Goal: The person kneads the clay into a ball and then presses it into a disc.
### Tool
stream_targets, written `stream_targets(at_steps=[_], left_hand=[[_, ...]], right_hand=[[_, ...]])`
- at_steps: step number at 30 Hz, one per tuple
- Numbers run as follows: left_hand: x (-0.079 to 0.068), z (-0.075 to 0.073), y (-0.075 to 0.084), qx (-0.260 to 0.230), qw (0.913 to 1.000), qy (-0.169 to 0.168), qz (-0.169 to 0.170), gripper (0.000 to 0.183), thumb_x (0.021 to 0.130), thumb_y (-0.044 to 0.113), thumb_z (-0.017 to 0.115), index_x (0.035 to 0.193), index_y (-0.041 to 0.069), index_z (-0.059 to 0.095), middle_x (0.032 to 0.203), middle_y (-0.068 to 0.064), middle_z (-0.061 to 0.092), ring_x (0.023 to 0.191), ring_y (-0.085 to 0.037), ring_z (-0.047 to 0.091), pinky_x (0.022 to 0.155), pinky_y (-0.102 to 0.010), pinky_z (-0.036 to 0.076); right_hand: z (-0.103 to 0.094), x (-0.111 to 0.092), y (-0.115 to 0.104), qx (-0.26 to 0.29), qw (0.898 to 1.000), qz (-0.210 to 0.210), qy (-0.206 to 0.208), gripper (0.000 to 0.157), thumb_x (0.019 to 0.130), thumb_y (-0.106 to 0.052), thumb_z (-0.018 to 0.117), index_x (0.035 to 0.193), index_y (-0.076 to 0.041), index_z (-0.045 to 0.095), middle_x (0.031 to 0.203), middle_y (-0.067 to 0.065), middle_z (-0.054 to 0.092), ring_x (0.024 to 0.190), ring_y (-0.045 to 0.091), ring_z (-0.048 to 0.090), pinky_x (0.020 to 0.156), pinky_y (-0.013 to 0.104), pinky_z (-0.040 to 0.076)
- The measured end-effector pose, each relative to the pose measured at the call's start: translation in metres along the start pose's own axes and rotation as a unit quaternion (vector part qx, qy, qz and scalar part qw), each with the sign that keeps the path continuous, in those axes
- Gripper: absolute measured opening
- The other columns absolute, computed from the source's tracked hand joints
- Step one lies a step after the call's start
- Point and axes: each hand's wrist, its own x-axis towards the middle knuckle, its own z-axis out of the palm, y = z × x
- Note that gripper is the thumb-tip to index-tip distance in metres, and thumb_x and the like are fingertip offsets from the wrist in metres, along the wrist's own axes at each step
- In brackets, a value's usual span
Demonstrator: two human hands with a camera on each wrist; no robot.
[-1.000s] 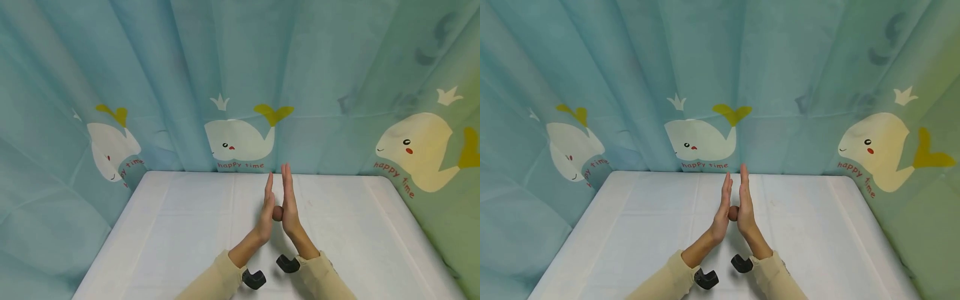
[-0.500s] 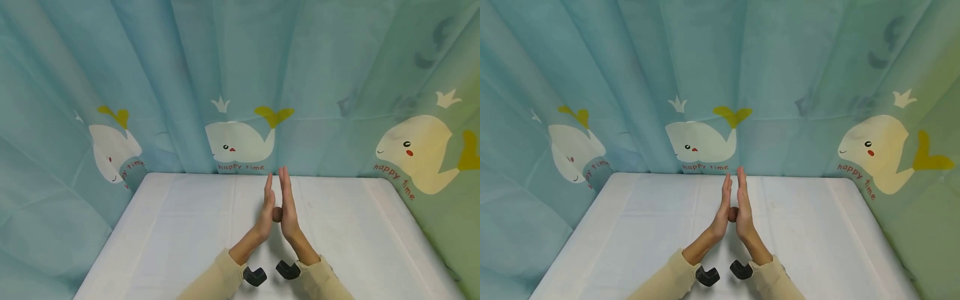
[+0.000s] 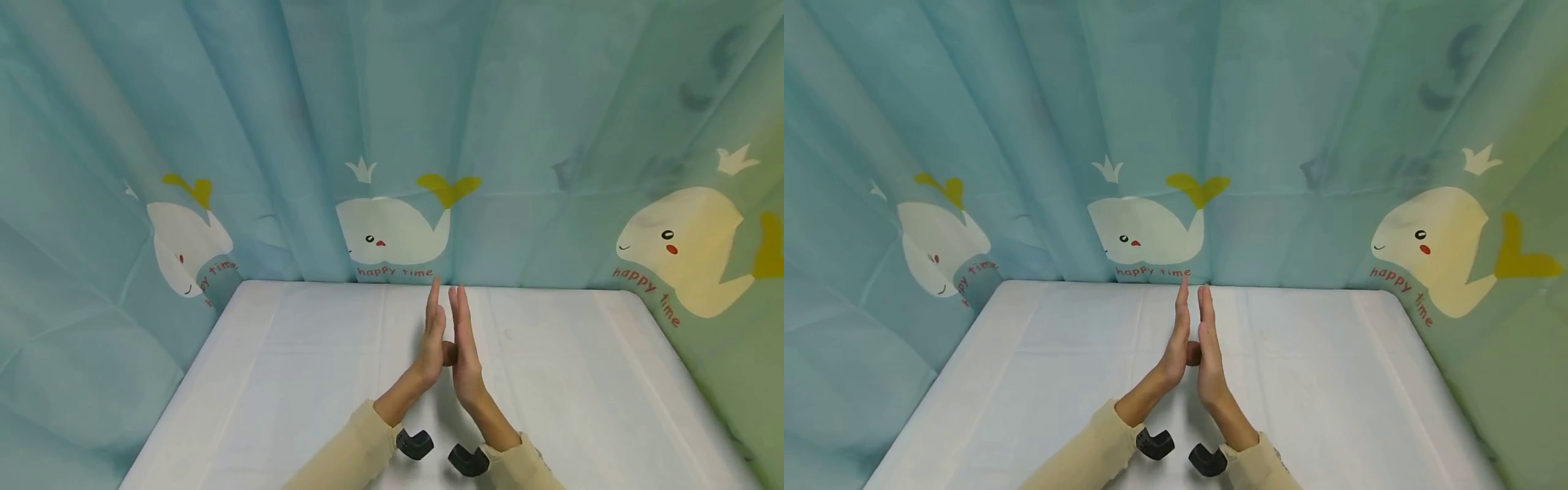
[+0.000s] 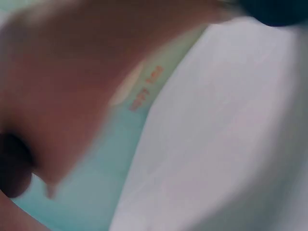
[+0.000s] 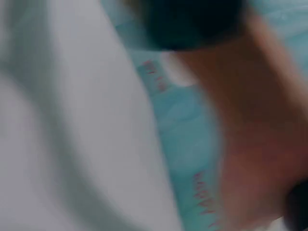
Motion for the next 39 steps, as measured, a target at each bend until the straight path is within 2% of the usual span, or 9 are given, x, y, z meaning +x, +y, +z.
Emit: stream_targets(at_steps=[3,8,15,20,25,29,32,36,39], left_hand=[[-0.005,0.004,0.001,-0.012,0.9998,-0.015,-0.007,0.059,0.112,0.041,0.012,0.167,0.023,-0.003,0.172,0.002,-0.004,0.157,-0.019,-0.002,0.123,-0.055,0.004],[-0.008,0.006,0.016,-0.011,0.9988,-0.047,0.005,0.060,0.112,0.041,0.009,0.166,0.020,-0.005,0.172,0.001,-0.007,0.157,-0.017,-0.008,0.123,-0.055,-0.002],[0.002,-0.005,0.008,-0.004,0.9999,-0.007,0.009,0.059,0.113,0.036,0.012,0.167,0.017,-0.001,0.173,0.000,-0.003,0.157,-0.019,-0.005,0.123,-0.055,-0.002],[-0.008,-0.001,0.001,-0.012,0.9993,-0.034,-0.009,0.058,0.113,0.035,0.010,0.166,0.017,-0.004,0.173,-0.003,-0.005,0.157,-0.018,-0.007,0.124,-0.054,-0.002],[-0.009,0.003,0.014,-0.033,0.9980,-0.053,0.008,0.062,0.112,0.042,0.009,0.166,0.016,-0.006,0.173,-0.002,-0.008,0.157,-0.019,-0.009,0.123,-0.055,-0.004],[-0.002,-0.002,0.015,-0.016,0.9994,-0.028,0.011,0.062,0.112,0.042,0.011,0.166,0.015,-0.003,0.173,-0.002,-0.005,0.157,-0.021,-0.007,0.122,-0.058,-0.005],[-0.002,-0.007,0.006,-0.009,0.9998,-0.009,-0.017,0.060,0.112,0.039,0.010,0.166,0.017,-0.002,0.173,0.000,-0.004,0.157,-0.020,-0.006,0.122,-0.058,-0.005],[-0.010,-0.003,0.002,-0.016,0.9986,-0.039,-0.031,0.059,0.112,0.037,0.007,0.166,0.017,-0.006,0.173,-0.001,-0.007,0.157,-0.019,-0.008,0.123,-0.056,-0.003],[-0.014,0.003,0.013,-0.031,0.9974,-0.062,-0.020,0.061,0.112,0.042,0.005,0.166,0.017,-0.008,0.172,-0.001,-0.008,0.157,-0.019,-0.009,0.123,-0.057,-0.003]], right_hand=[[-0.008,0.011,-0.004,-0.014,1.000,0.008,0.011,0.055,0.113,-0.040,0.009,0.166,-0.032,0.001,0.173,0.000,0.003,0.157,0.018,-0.002,0.115,0.020,0.022],[-0.016,0.011,0.016,-0.008,0.998,0.051,0.033,0.054,0.113,-0.043,0.008,0.166,-0.035,0.002,0.173,0.001,0.004,0.157,0.017,0.000,0.112,0.018,0.024],[0.004,-0.008,0.012,0.008,0.999,0.032,-0.011,0.055,0.113,-0.038,0.005,0.166,-0.028,-0.003,0.173,0.005,0.001,0.158,0.025,-0.002,0.117,0.017,0.016],[-0.005,0.009,0.001,0.016,0.999,0.034,0.027,0.054,0.113,-0.045,0.010,0.166,-0.037,0.001,0.173,-0.003,0.004,0.157,0.014,-0.003,0.119,0.027,0.013],[-0.011,0.008,0.014,0.020,0.997,0.073,0.033,0.054,0.113,-0.043,0.007,0.166,-0.037,0.002,0.173,-0.003,0.002,0.158,0.016,-0.002,0.121,0.031,0.015],[-0.001,-0.008,0.017,0.013,0.999,0.052,-0.001,0.054,0.114,-0.034,0.007,0.167,-0.027,-0.002,0.173,0.002,0.000,0.158,0.028,-0.003,0.119,0.021,0.014],[0.005,-0.015,0.008,0.007,0.999,0.036,-0.015,0.054,0.114,-0.032,0.008,0.167,-0.026,-0.004,0.173,0.004,-0.001,0.158,0.026,-0.005,0.116,0.016,0.012],[-0.001,-0.004,-0.002,0.003,0.999,0.031,0.010,0.055,0.113,-0.038,0.010,0.167,-0.031,-0.001,0.173,0.007,0.000,0.155,0.019,0.003,0.098,0.016,0.033],[-0.010,0.006,0.002,0.011,0.998,0.043,0.033,0.055,0.113,-0.042,0.010,0.166,-0.032,-0.001,0.173,0.008,-0.001,0.152,0.019,0.006,0.089,0.015,0.036]])
